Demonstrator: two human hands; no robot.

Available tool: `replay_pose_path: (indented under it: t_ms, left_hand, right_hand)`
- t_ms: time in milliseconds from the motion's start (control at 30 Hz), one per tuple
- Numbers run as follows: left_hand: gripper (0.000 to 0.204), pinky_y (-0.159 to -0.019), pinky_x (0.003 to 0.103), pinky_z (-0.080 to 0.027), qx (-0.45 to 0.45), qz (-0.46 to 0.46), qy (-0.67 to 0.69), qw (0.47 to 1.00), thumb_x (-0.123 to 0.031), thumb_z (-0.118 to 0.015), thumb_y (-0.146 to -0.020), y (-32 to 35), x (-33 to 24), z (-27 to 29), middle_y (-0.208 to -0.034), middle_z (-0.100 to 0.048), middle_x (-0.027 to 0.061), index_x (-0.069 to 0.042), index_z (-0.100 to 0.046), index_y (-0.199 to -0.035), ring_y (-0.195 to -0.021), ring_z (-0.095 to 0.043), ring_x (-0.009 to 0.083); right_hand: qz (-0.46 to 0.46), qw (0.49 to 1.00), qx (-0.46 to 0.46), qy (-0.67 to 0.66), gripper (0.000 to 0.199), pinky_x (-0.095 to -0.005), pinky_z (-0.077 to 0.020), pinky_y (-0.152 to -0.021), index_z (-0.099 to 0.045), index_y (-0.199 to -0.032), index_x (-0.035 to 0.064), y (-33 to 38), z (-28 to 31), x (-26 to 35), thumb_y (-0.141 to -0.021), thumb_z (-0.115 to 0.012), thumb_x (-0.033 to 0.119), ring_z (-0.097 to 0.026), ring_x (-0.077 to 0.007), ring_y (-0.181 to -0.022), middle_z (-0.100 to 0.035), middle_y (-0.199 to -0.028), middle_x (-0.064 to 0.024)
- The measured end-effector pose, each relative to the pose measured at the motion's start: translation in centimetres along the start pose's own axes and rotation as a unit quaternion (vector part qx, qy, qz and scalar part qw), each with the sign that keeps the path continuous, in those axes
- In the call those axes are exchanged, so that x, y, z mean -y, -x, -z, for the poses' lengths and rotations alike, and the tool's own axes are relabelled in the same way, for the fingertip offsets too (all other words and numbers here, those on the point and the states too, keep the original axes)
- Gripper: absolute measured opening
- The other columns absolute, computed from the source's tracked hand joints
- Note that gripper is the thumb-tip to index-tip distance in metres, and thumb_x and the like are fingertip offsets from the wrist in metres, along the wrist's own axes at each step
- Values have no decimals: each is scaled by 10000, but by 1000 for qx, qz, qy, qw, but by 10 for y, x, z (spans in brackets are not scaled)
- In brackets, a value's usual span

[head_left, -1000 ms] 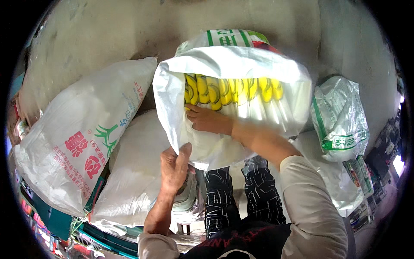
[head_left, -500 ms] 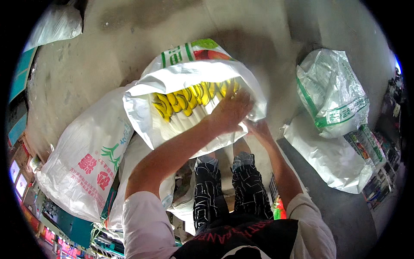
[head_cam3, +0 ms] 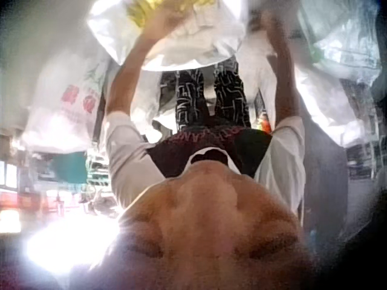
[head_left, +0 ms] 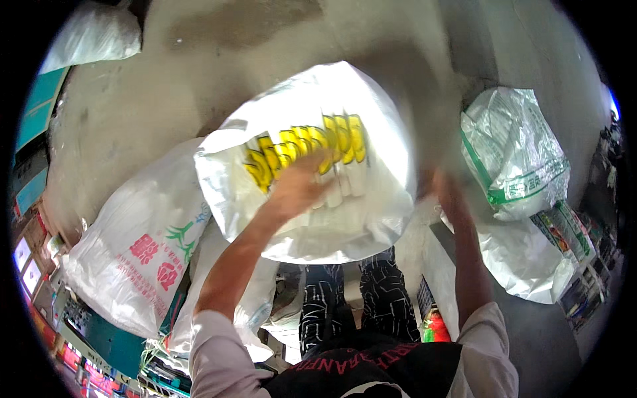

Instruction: The person folds individual plastic bags from a conveyor belt by hand, rolls them into cylinders, secures them with rubber bands, and then places the rolled bundles into a large white sack on the floor.

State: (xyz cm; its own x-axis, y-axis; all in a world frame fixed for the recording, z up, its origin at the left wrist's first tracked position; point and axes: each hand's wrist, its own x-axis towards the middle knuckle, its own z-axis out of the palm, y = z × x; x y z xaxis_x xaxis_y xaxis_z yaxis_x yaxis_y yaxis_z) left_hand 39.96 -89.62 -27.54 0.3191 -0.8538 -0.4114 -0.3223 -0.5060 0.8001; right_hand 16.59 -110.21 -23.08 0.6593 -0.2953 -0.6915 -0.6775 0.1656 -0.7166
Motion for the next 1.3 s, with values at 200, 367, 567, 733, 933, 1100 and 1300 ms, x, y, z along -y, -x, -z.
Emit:
replay_pose_path:
  t_ms: [200, 367, 567, 733, 933, 1100, 1300]
  left_hand:
    - [547, -939, 362, -428, -277, 280, 409, 823, -473, -374, -975, 77, 117, 113, -1269, -543, 95, -56, -467, -1317, -1099, -534, 216]
    - [607, -945, 342, -454, -114, 172, 755, 623, -513, -466, -927, 47, 93, 95, -1293, -525, 102, -62, -453, -1334, -1140, -521, 194]
    - [585, -740, 394, -514, -143, 132, -44, 980, -502, -658, -788, 23, 78, 51, -911, -655, 147, -17, -577, -1105, -807, -642, 275]
    - [179, -696, 272, -498, -352, 105, -27, 930, -28, -571, -882, 91, 32, 141, -877, -691, 115, -16, -658, -1037, -734, -633, 135]
    - [429, -880, 282, -457, -273, 45, 390, 878, -84, -646, -847, 136, 47, 93, -1180, -587, 58, -9, -505, -1245, -1051, -563, 151]
    - [388, -763, 276, -514, -124, 173, 374, 903, -193, -722, -799, 124, 70, 45, -947, -654, 50, 3, -596, -1109, -881, -617, 96]
    - [384, -441, 353, -541, -390, 182, 83, 899, -166, -656, -817, 128, 122, -47, -898, -650, 224, 66, -558, -1107, -606, -665, 262]
  right_hand:
    - [-71, 981, -177, 36, 842, -405, -367, -1003, -399, -1382, 39, -117, -15, 76, -821, -504, 657, -407, -323, -1256, -374, -1405, -202]
    - [30, 964, 57, -257, 766, -336, -479, -849, -454, -1322, 35, -155, -28, 102, -757, -709, 484, -556, -272, -1083, -534, -1239, -179]
    - [147, 890, 55, 428, 604, -446, -469, -786, -389, -1313, 25, -117, -113, 84, -778, -619, 184, -608, -401, -904, -610, -978, -273]
    - [255, 957, -132, 44, 238, -312, -513, -593, -576, -972, 44, -68, 4, 146, -774, -562, -86, -638, -145, -654, -676, -836, -79]
    - [207, 963, -151, 85, 339, -264, -501, -683, -565, -1119, 22, -19, -6, 119, -807, -674, 95, -602, -97, -795, -648, -880, -64]
    - [-46, 989, -18, 140, 387, -285, -504, -692, -591, -1105, 1, -15, -65, 75, -828, -691, 252, -616, -120, -829, -649, -938, -114]
    - [-72, 945, -230, 223, 533, -380, -507, -741, -623, -970, -65, -22, -76, -50, -832, -626, 449, -652, -266, -819, -657, -898, -231]
